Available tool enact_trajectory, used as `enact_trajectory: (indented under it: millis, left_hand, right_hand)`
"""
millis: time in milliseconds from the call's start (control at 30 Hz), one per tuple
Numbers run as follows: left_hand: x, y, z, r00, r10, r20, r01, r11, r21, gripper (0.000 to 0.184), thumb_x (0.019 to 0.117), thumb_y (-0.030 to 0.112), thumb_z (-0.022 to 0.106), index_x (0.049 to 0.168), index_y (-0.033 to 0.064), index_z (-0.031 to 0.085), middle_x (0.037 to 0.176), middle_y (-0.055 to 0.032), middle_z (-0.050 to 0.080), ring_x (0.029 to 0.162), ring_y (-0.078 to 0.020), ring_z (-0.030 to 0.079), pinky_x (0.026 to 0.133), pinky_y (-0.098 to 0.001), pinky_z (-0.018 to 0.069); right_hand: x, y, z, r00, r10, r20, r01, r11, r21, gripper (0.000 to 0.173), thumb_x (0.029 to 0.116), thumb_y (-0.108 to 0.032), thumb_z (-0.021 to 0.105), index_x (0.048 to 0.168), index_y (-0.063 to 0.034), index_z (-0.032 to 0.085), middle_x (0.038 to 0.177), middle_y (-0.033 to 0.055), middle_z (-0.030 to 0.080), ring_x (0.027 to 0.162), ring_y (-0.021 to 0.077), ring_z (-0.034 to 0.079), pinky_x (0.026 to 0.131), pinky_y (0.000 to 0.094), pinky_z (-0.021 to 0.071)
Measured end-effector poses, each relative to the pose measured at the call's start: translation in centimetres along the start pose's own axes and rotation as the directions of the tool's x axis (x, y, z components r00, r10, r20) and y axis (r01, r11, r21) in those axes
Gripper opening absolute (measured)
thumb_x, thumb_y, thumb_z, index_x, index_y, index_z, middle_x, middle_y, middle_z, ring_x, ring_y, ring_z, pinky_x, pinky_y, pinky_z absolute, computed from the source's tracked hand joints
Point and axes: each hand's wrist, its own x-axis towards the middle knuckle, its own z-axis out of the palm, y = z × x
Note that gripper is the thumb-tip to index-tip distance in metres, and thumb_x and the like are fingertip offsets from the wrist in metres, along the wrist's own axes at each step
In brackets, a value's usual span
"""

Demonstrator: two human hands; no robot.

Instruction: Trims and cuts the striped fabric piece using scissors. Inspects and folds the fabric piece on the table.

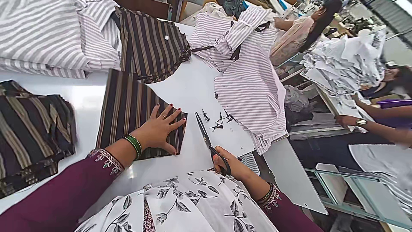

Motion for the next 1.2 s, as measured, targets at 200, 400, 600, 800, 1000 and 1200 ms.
enact_trajectory:
  millis: [200, 400, 600, 800, 1000, 1200]
  left_hand:
    - [-3.9, -0.2, -0.3, 0.996, 0.068, 0.059, -0.068, 0.998, -0.001, 0.127, 0.0721, 0.064, 0.082, 0.166, 0.016, 0.012, 0.173, -0.0126, 0.001, 0.159, -0.036, -0.005, 0.121, -0.0681, -0.0053]
    - [-2.8, 2.4, 1.3, 0.723, -0.527, -0.447, 0.34, 0.835, -0.432, 0.085, 0.1019, 0.052, 0.054, 0.156, -0.0098, 0.03, 0.165, -0.0329, 0.02, 0.155, -0.0493, 0.014, 0.121, -0.0682, 0.0116]
    - [-0.9, 2.3, 3.3, 0.758, -0.506, -0.411, 0.403, 0.859, -0.315, 0.089, 0.1, 0.057, 0.054, 0.156, -0.0091, 0.03, 0.167, -0.0309, 0.016, 0.156, -0.0458, 0.012, 0.123, -0.0646, 0.0107]
    - [0.0, 1.1, 2.8, 0.837, -0.372, -0.402, 0.3, 0.925, -0.231, 0.095, 0.0948, 0.064, 0.057, 0.156, -0.0055, 0.034, 0.168, -0.0267, 0.019, 0.157, -0.0422, 0.014, 0.124, -0.062, 0.0111]
    - [0.2, 0.3, 4.2, 0.784, -0.151, -0.602, 0.062, 0.984, -0.167, 0.066, 0.0996, 0.053, 0.049, 0.155, 0.0178, 0.048, 0.165, -0.0207, 0.031, 0.154, -0.0447, 0.022, 0.117, -0.0725, 0.0151]
    - [0.3, -0.1, 4.7, 0.726, -0.023, -0.687, -0.169, 0.963, -0.211, 0.03, 0.1003, 0.031, 0.055, 0.101, 0.0152, 0.079, 0.149, -0.0154, 0.056, 0.149, -0.0444, 0.036, 0.114, -0.0753, 0.0193]
  right_hand:
    - [-0.3, 1.2, -1.4, 0.998, -0.043, 0.054, 0.044, 0.999, -0.017, 0.073, 0.0744, -0.078, 0.069, 0.102, -0.0146, 0.045, 0.062, -0.0123, 0.05, 0.05, -0.001, 0.051, 0.051, 0.0158, 0.0453]
    - [-0.9, 2.0, -2.9, 0.975, -0.083, 0.208, 0.104, 0.99, -0.094, 0.083, 0.0662, -0.088, 0.067, 0.104, -0.0166, 0.047, 0.066, -0.0145, 0.051, 0.053, -0.0045, 0.05, 0.052, 0.0139, 0.044]
    - [-0.7, 0.6, -4.3, 0.934, 0.045, 0.356, 0.094, 0.927, -0.363, 0.079, 0.0784, -0.082, 0.056, 0.109, -0.0096, 0.048, 0.073, -0.0105, 0.048, 0.059, -0.003, 0.047, 0.057, 0.0176, 0.0413]
    - [0.0, 0.3, -4.1, 0.907, -0.011, 0.42, 0.175, 0.918, -0.355, 0.073, 0.0836, -0.075, 0.058, 0.108, -0.0068, 0.048, 0.075, -0.0087, 0.046, 0.06, -0.0025, 0.045, 0.058, 0.0178, 0.039]
    - [0.1, -0.1, -3.8, 0.901, -0.045, 0.431, 0.22, 0.904, -0.366, 0.064, 0.0887, -0.064, 0.061, 0.107, -0.0046, 0.047, 0.077, -0.0073, 0.045, 0.062, -0.0021, 0.043, 0.058, 0.0182, 0.0372]
    - [0.2, 0.0, -3.7, 0.899, 0.013, 0.438, 0.172, 0.909, -0.38, 0.049, 0.095, -0.05, 0.062, 0.107, -0.0052, 0.046, 0.075, -0.0065, 0.043, 0.061, 0.0005, 0.042, 0.059, 0.021, 0.0366]
